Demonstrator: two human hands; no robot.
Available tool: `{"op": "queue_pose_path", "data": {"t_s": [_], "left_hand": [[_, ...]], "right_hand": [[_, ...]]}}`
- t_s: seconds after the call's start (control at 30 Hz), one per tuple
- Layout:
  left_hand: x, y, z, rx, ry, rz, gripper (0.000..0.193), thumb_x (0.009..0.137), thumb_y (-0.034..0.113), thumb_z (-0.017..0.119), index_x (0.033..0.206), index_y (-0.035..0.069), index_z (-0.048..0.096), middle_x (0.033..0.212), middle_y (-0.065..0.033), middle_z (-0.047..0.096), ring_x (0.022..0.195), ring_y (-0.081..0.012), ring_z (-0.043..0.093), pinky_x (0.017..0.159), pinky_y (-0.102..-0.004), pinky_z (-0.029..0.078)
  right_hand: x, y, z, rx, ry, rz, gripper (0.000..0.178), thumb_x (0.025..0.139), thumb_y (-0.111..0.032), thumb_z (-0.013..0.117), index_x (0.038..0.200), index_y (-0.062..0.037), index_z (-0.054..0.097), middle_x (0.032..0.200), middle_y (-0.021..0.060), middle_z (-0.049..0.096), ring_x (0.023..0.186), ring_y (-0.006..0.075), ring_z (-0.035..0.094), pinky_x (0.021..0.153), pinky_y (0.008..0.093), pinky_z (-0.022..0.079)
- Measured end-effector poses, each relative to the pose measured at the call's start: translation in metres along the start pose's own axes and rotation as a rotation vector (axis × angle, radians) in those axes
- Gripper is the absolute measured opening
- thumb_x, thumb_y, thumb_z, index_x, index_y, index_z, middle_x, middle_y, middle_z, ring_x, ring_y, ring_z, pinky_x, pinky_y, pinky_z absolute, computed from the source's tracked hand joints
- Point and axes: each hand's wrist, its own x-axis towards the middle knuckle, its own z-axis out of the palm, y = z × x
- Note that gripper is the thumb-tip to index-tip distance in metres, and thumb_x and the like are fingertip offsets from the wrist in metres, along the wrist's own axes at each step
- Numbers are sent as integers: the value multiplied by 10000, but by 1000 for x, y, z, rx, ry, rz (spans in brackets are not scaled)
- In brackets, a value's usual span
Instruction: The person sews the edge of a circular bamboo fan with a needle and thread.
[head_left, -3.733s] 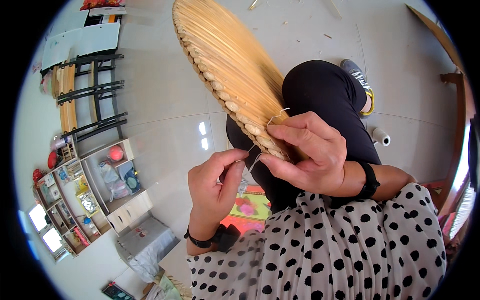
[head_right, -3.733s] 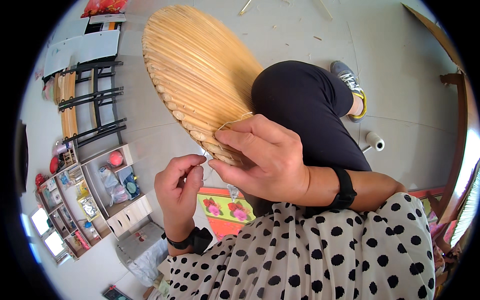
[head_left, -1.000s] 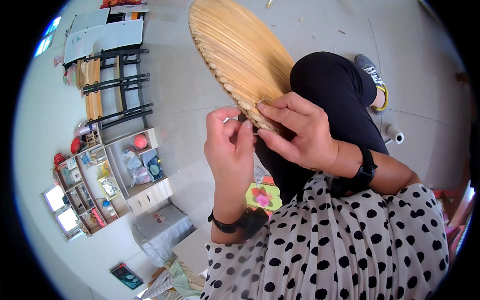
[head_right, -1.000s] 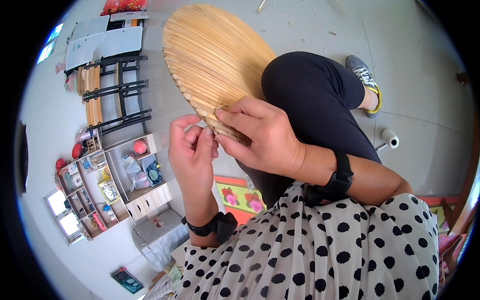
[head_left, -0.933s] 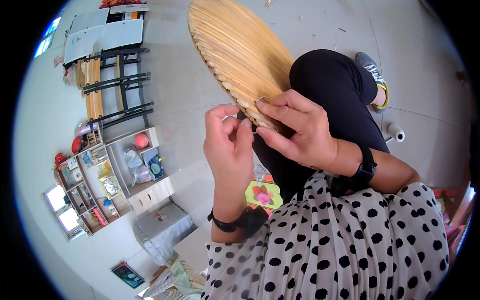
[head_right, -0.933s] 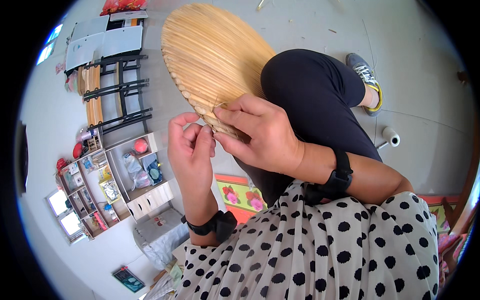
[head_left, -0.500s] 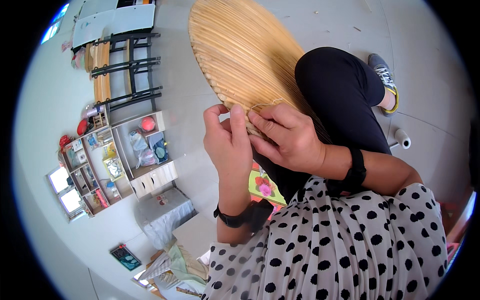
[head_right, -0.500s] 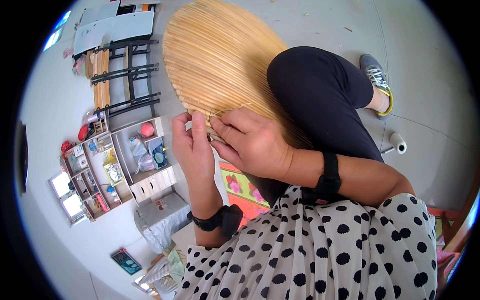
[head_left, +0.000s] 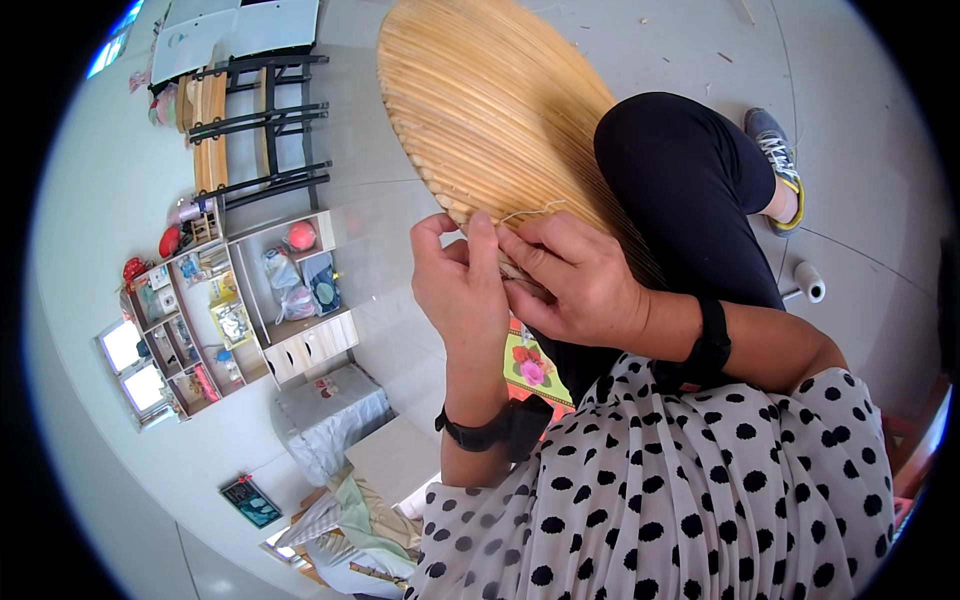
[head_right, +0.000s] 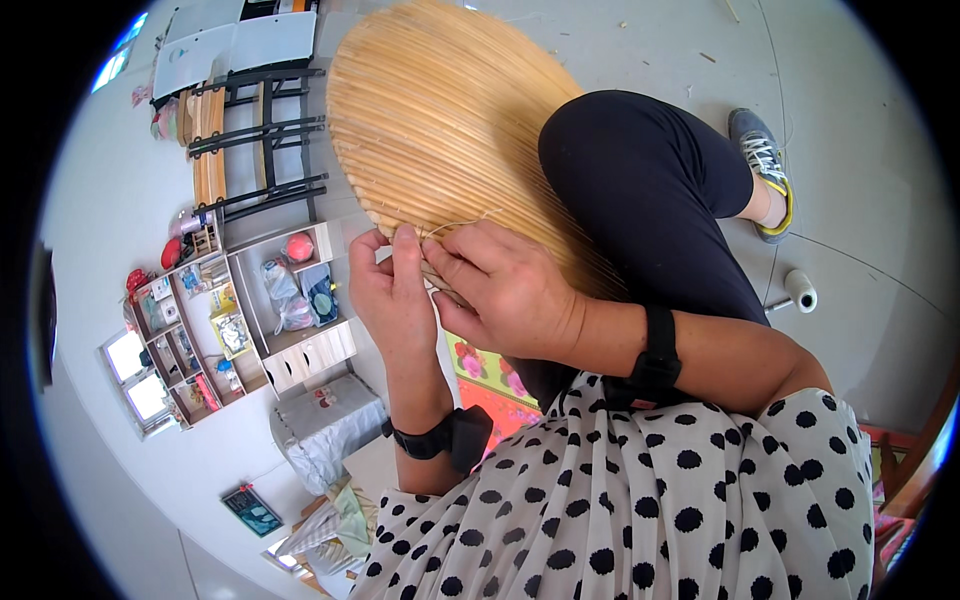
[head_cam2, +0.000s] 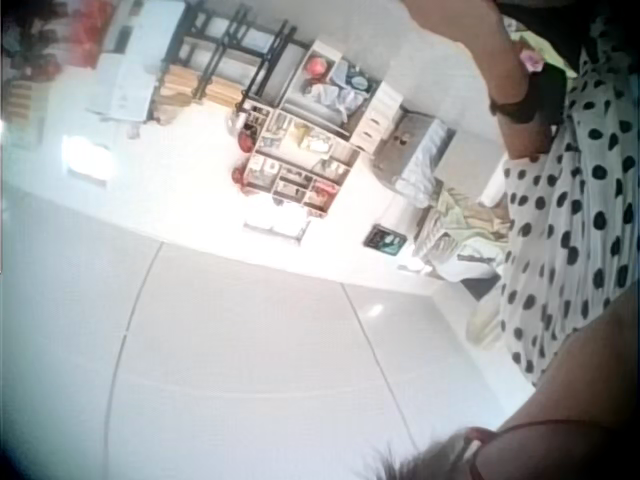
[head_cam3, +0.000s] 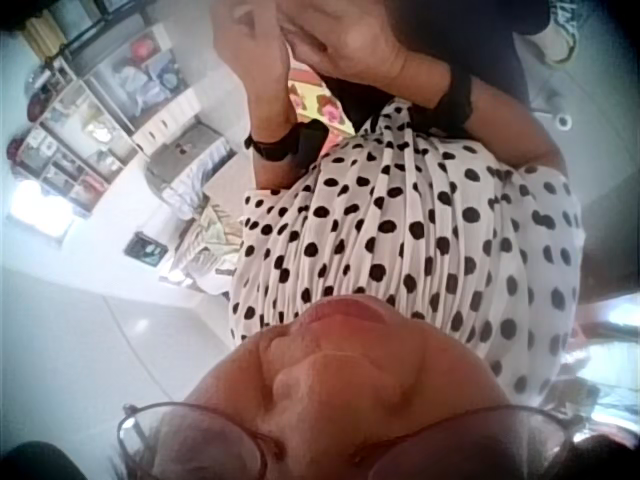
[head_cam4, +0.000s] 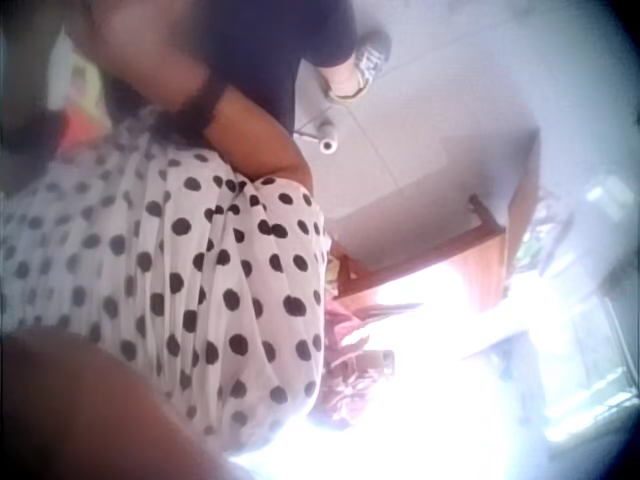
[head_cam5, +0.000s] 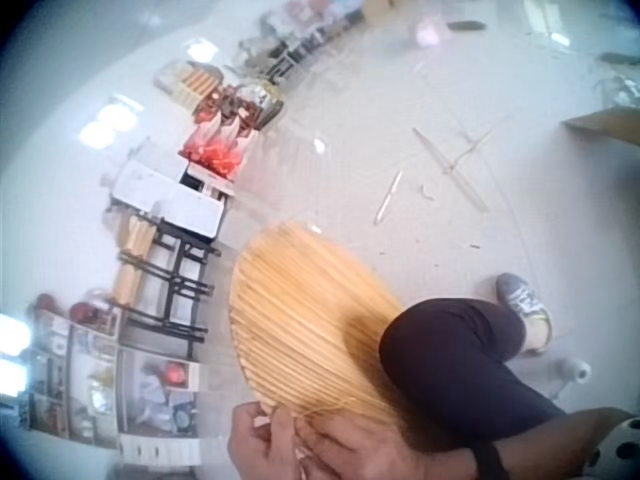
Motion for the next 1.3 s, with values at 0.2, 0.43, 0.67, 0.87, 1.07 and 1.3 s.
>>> {"op": "queue_pose_path", "data": {"t_s": [0.2,0.43,0.67,0.87,1.07,1.3], "left_hand": [[1,0,-1,66,15,-30,311,924,244,680,1040,21,498,602,-95,635,533,-146,563,527,-303,416],[2,3,1,7,13,-56,316,904,181,681,1068,28,459,584,-84,612,531,-140,549,527,-304,410],[1,15,8,-105,5,-69,324,929,110,624,1150,14,409,648,-125,649,589,-147,590,579,-297,453],[0,16,11,-137,1,8,403,957,111,613,1275,-28,407,725,-108,676,663,-92,594,584,-239,439],[10,9,-20,101,-176,2,583,956,138,581,1461,14,319,824,-141,670,638,-246,622,679,-355,493],[58,-14,-55,407,65,825,620,801,-93,563,1391,89,507,1372,-196,487,1219,-386,520,963,-419,460]], "right_hand": [[-2,0,0,10,-5,2,474,662,-95,774,1107,39,679,962,111,608,813,280,625,702,358,546],[-2,-3,0,12,-11,7,497,649,-87,774,1118,43,675,992,125,614,821,291,621,724,369,540],[-1,-2,-3,3,-18,1,512,642,-80,769,1127,50,668,1013,123,615,834,291,615,731,371,539],[-1,-2,-3,-38,-29,-2,492,653,-76,764,1121,46,669,1005,119,613,835,287,617,723,368,539],[3,-8,-5,-82,-55,74,472,683,-57,749,1140,29,671,1009,125,621,868,303,639,741,368,556],[11,-19,-16,-165,-163,112,458,720,-69,735,1161,30,661,1019,134,621,885,311,642,754,374,560]]}}
